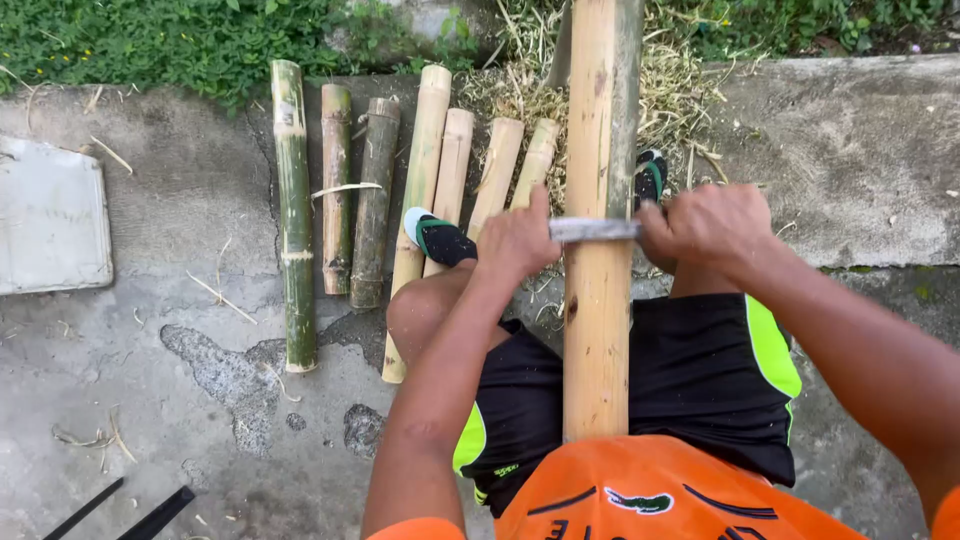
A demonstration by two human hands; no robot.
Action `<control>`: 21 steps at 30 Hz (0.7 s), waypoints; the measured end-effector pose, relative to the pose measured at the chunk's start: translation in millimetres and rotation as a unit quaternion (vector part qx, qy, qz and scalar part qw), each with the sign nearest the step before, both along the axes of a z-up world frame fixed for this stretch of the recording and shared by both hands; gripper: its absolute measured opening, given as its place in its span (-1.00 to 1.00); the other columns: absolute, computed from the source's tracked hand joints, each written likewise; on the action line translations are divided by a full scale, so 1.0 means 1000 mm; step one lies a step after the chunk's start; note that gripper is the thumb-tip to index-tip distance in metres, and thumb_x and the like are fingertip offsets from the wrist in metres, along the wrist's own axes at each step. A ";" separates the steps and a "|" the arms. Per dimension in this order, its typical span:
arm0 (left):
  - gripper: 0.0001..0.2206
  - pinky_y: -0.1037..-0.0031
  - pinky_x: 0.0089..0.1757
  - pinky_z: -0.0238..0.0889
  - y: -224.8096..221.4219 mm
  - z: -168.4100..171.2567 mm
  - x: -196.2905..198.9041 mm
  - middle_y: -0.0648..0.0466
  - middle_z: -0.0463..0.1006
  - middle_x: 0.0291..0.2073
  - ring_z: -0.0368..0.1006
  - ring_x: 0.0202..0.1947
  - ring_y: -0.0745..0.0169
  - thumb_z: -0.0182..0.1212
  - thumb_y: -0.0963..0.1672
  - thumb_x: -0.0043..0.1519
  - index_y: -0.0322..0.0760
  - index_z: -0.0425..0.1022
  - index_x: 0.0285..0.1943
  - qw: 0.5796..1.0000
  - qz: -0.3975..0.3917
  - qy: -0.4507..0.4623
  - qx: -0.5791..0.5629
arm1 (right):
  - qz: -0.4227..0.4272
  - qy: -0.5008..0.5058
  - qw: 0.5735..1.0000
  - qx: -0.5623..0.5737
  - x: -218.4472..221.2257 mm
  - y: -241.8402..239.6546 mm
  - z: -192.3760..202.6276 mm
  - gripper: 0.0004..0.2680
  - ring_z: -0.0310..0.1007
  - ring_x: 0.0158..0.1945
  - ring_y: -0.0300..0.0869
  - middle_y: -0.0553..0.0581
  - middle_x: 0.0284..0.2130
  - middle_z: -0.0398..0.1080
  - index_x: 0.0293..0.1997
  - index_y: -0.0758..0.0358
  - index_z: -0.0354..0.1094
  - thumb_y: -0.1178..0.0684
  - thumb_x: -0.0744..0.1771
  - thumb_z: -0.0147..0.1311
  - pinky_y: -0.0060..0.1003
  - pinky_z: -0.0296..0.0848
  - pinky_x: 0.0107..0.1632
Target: Shaving the outer layer of a bamboo pole using a knife.
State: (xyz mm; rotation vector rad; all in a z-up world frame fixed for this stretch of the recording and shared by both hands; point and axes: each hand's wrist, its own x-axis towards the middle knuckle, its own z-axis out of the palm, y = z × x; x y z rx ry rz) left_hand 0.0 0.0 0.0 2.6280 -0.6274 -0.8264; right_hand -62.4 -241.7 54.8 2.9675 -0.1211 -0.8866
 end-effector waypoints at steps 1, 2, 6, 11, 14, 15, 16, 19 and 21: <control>-0.60 -0.08 -0.14 0.37 0.000 -0.005 0.002 -0.33 0.61 -0.36 0.58 -0.29 -0.39 0.14 -0.08 0.13 -0.33 0.17 0.07 1.000 -0.002 0.003 0.000 | -0.002 0.003 1.000 0.000 0.001 -0.003 -0.007 -0.51 0.29 -0.75 -0.19 0.06 -0.82 0.35 -0.38 -0.07 0.56 -0.40 0.39 -0.44 -0.15 0.32 -0.57; -0.61 -0.08 -0.17 0.38 0.001 -0.009 0.005 -0.31 0.61 -0.37 0.57 -0.30 -0.39 0.14 -0.07 0.14 -0.34 0.18 0.06 0.999 0.006 -0.024 -0.020 | 0.010 -0.040 0.999 -0.001 0.003 -0.007 -0.015 -0.48 0.30 -0.71 -0.16 0.08 -0.76 0.36 -0.44 0.01 0.58 -0.39 0.41 -0.39 -0.14 0.32 -0.54; -0.58 -0.10 -0.23 0.37 -0.001 -0.007 0.003 -0.30 0.61 -0.42 0.57 -0.36 -0.37 0.17 -0.07 0.11 -0.38 0.17 0.04 0.998 0.015 -0.033 -0.051 | 0.014 -0.021 1.000 0.010 0.007 -0.014 -0.014 -0.44 0.43 -0.63 -0.03 0.19 -0.69 0.44 -0.53 0.11 0.60 -0.41 0.41 -0.34 -0.04 0.42 -0.50; -0.60 -0.07 -0.22 0.40 -0.001 -0.005 0.011 -0.29 0.61 -0.41 0.59 -0.37 -0.34 0.12 -0.09 0.14 -0.37 0.16 0.08 1.000 -0.001 -0.014 -0.017 | 0.013 -0.013 1.000 -0.010 0.008 -0.014 -0.026 -0.45 0.43 -0.58 -0.04 0.11 -0.66 0.43 -0.52 0.14 0.53 -0.40 0.42 -0.37 -0.08 0.41 -0.51; -0.61 -0.08 -0.24 0.40 -0.001 -0.005 0.004 -0.30 0.60 -0.41 0.57 -0.37 -0.37 0.15 -0.09 0.11 -0.36 0.18 0.04 0.998 0.001 -0.054 -0.041 | 0.008 -0.008 1.000 -0.023 0.008 -0.004 -0.003 -0.42 0.22 -0.71 -0.19 0.04 -0.76 0.29 -0.58 0.13 0.50 -0.40 0.45 -0.39 -0.21 0.23 -0.59; -0.61 -0.09 -0.25 0.39 -0.004 -0.005 0.005 -0.31 0.59 -0.42 0.57 -0.39 -0.37 0.16 -0.09 0.08 -0.35 0.19 0.02 0.997 -0.001 -0.055 -0.046 | -0.003 0.047 0.998 -0.037 0.011 -0.004 0.003 -0.37 0.15 -0.74 -0.29 -0.04 -0.81 0.25 -0.62 0.16 0.46 -0.43 0.46 -0.45 -0.25 0.18 -0.63; -0.61 -0.09 -0.25 0.39 -0.008 -0.002 0.016 -0.31 0.59 -0.42 0.57 -0.39 -0.37 0.16 -0.09 0.08 -0.35 0.19 0.02 0.997 -0.002 -0.063 -0.051 | -0.004 0.039 0.998 -0.042 0.020 -0.011 -0.003 -0.37 0.15 -0.74 -0.29 -0.04 -0.81 0.25 -0.62 0.16 0.46 -0.43 0.46 -0.45 -0.25 0.18 -0.63; -0.43 -0.07 -0.24 0.40 -0.006 -0.010 0.019 -0.36 0.57 -0.45 0.57 -0.41 -0.37 0.18 -0.07 0.06 -0.36 0.09 0.22 1.000 0.012 0.002 -0.025 | 0.007 0.027 1.000 0.014 0.021 -0.018 -0.028 -0.51 0.14 -0.82 -0.27 -0.01 -0.88 0.18 -0.61 0.00 0.39 -0.37 0.38 -0.43 -0.21 0.16 -0.68; -0.65 -0.09 -0.26 0.41 -0.007 -0.030 0.043 -0.26 0.62 -0.40 0.58 -0.37 -0.36 0.12 -0.07 0.17 -0.35 0.22 0.03 0.995 -0.005 -0.082 -0.052 | -0.001 0.000 0.999 -0.033 0.042 -0.025 -0.041 -0.39 -0.01 -0.69 -0.32 -0.14 -0.76 0.12 -0.60 0.17 0.40 -0.42 0.48 -0.46 -0.26 0.10 -0.67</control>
